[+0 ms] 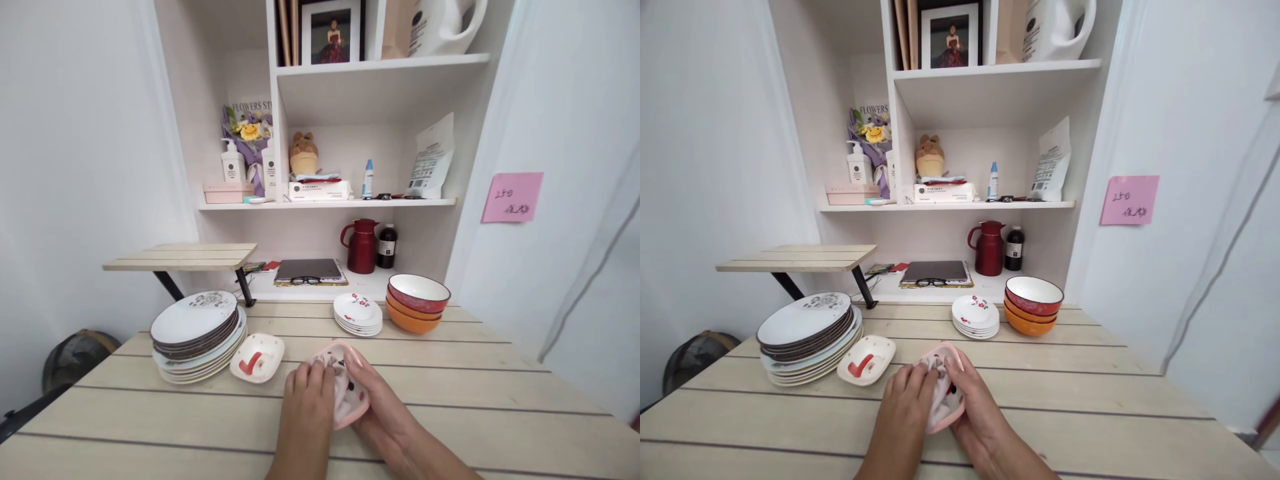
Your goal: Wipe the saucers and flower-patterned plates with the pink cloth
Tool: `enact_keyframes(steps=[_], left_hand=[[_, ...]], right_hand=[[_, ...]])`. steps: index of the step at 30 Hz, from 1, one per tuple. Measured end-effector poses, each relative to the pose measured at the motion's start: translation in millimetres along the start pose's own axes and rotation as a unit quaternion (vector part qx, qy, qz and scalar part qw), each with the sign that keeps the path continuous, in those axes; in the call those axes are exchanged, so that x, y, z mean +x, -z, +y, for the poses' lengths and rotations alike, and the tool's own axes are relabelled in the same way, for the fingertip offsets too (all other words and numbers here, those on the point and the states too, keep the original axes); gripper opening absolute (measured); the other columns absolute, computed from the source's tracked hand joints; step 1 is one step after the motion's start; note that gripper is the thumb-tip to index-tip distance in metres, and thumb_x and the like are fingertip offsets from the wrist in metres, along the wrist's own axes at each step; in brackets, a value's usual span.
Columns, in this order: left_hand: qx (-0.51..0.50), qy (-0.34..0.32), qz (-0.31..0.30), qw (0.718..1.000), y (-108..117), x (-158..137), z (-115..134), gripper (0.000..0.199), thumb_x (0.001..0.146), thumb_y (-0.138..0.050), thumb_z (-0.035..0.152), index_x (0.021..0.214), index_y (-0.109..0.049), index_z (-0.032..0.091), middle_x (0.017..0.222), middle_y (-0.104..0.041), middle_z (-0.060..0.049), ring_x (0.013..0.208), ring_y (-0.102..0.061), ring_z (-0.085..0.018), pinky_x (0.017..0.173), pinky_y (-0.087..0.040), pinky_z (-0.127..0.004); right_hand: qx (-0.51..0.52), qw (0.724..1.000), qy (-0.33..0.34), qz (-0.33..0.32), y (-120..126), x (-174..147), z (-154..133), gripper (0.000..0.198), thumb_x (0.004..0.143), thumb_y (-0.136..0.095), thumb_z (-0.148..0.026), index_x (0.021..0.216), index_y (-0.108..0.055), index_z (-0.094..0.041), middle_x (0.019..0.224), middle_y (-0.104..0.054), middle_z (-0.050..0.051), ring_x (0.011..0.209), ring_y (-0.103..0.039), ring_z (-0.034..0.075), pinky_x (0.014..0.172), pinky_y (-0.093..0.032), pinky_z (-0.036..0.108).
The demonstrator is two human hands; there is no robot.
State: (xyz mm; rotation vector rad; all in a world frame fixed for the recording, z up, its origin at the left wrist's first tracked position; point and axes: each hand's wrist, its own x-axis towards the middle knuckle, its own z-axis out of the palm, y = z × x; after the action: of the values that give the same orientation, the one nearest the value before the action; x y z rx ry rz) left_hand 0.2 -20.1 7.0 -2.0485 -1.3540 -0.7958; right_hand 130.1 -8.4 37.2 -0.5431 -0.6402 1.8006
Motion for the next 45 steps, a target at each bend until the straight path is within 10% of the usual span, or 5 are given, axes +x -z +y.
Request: enact_keyframes(steps=[9,16,22,34,45], left_hand=[[-0.358,0.174,-0.181,0.899,16,10,19,0.046,0.063,-0.067,0.014,0.108,-0.066,0.024,0.113,-0.063,-0.009,0.108,-0.053,-0.031,0.095,-0.042,-0.048],[-0.711,0.368,-0.17,0.574,33,22,3,0.042,0.078,-0.065,0.047,0.105,-0.066,0.014,0.095,-0.071,-0.01,0.094,-0.065,-0.026,0.086,-0.049,-0.035],[-0.777,0.474,-0.018,0.414,42,28,6,0.067,0.081,-0.065,0.05,0.139,-0.042,0.027,0.13,-0.061,-0.009,0.123,-0.054,-0.025,0.106,-0.04,-0.037],[-0.504,0.259,-0.028,0.824,24,7,17,0.073,0.089,-0.043,0.059,0.15,-0.025,0.023,0.16,-0.014,-0.011,0.146,-0.015,-0.029,0.116,-0.022,-0.043],[-0.198,0.109,0.036,0.973,20,-1,4,0.054,0.084,-0.062,0.041,0.136,-0.048,0.04,0.15,-0.04,-0.007,0.139,-0.033,-0.033,0.112,-0.028,-0.049]], right_hand=[[-0.061,0.996,0.035,0.06,2,2,0,0.052,0.08,-0.069,-0.041,0.127,-0.054,-0.027,0.074,-0.066,-0.002,0.061,-0.058,0.012,0.054,-0.042,0.021],[0.037,0.998,-0.038,0.041,7,7,-5,0.048,0.082,-0.065,-0.048,0.118,-0.061,-0.017,0.098,-0.073,0.009,0.089,-0.066,0.022,0.078,-0.05,0.034],[0.079,0.994,-0.07,0.003,13,11,-6,0.054,0.086,-0.057,-0.052,0.126,-0.059,-0.015,0.109,-0.073,0.012,0.099,-0.066,0.026,0.089,-0.048,0.041],[0.094,0.986,-0.134,-0.016,11,4,-6,0.061,0.079,-0.058,-0.065,0.117,-0.066,-0.017,0.105,-0.074,0.011,0.103,-0.065,0.026,0.098,-0.042,0.039],[0.107,0.95,-0.26,-0.135,11,9,-19,0.07,0.072,-0.057,-0.073,0.114,-0.068,-0.018,0.105,-0.074,0.014,0.106,-0.062,0.033,0.091,-0.046,0.044]])
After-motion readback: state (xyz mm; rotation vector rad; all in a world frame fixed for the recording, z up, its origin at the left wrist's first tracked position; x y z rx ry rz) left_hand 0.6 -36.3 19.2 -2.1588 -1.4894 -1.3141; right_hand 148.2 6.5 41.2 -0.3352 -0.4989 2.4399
